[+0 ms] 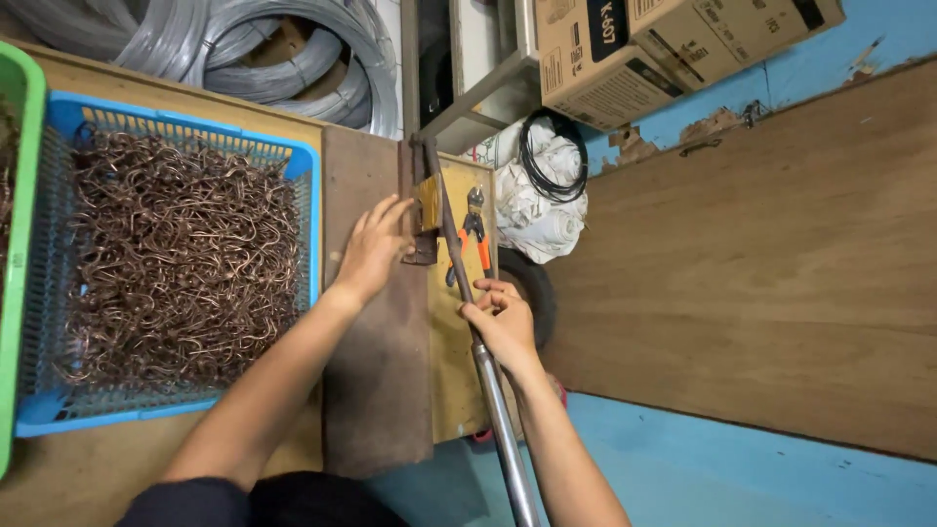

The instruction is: Manually bending metal wires into hooks using a specialized jig on a workbench and sorting them into plastic baskets.

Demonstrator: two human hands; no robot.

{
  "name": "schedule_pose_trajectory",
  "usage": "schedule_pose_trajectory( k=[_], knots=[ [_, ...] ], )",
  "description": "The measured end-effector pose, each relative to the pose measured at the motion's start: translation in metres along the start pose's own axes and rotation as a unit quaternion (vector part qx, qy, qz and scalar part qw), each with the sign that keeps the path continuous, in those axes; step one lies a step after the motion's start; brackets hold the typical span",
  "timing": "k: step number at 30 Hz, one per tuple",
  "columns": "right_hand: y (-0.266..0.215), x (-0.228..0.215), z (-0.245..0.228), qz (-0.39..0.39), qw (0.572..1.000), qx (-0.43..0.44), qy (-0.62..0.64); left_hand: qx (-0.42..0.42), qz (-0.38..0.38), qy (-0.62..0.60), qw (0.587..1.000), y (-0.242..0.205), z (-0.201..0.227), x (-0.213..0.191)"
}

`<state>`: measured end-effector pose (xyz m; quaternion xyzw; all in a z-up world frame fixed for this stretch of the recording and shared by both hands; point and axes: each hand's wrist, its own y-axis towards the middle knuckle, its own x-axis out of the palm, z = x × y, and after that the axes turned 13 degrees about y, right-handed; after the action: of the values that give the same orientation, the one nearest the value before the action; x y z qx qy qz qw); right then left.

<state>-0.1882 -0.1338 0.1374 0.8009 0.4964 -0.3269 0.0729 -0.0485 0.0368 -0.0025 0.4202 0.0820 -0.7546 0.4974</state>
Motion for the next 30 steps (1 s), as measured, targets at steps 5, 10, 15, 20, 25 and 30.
schedule_pose_trajectory(
  k=[5,10,15,20,25,30],
  knots=[
    [0.002,0.009,0.03,-0.004,0.999,0.007,-0.032,-0.016,0.023,0.003,1.0,-0.027,0.003,-0.006],
    [0.005,0.034,0.078,-0.018,0.995,-0.03,-0.089,-0.045,0.077,-0.048,0.995,-0.059,0.004,-0.035],
    [0.0,0.055,0.088,0.001,0.988,-0.049,-0.144,-0.06,0.15,-0.132,0.978,-0.108,0.019,-0.085],
    [-0.022,0.075,0.017,0.034,0.972,-0.203,-0.118,-0.118,0.148,-0.106,0.976,-0.152,0.005,-0.133],
    [-0.024,0.161,-0.067,-0.133,0.932,-0.318,0.113,-0.211,0.081,-0.047,0.973,-0.138,-0.036,-0.17],
    [0.035,0.254,-0.094,-0.104,0.878,-0.458,0.088,-0.261,0.079,0.083,0.959,-0.09,-0.107,-0.177]
  ],
)
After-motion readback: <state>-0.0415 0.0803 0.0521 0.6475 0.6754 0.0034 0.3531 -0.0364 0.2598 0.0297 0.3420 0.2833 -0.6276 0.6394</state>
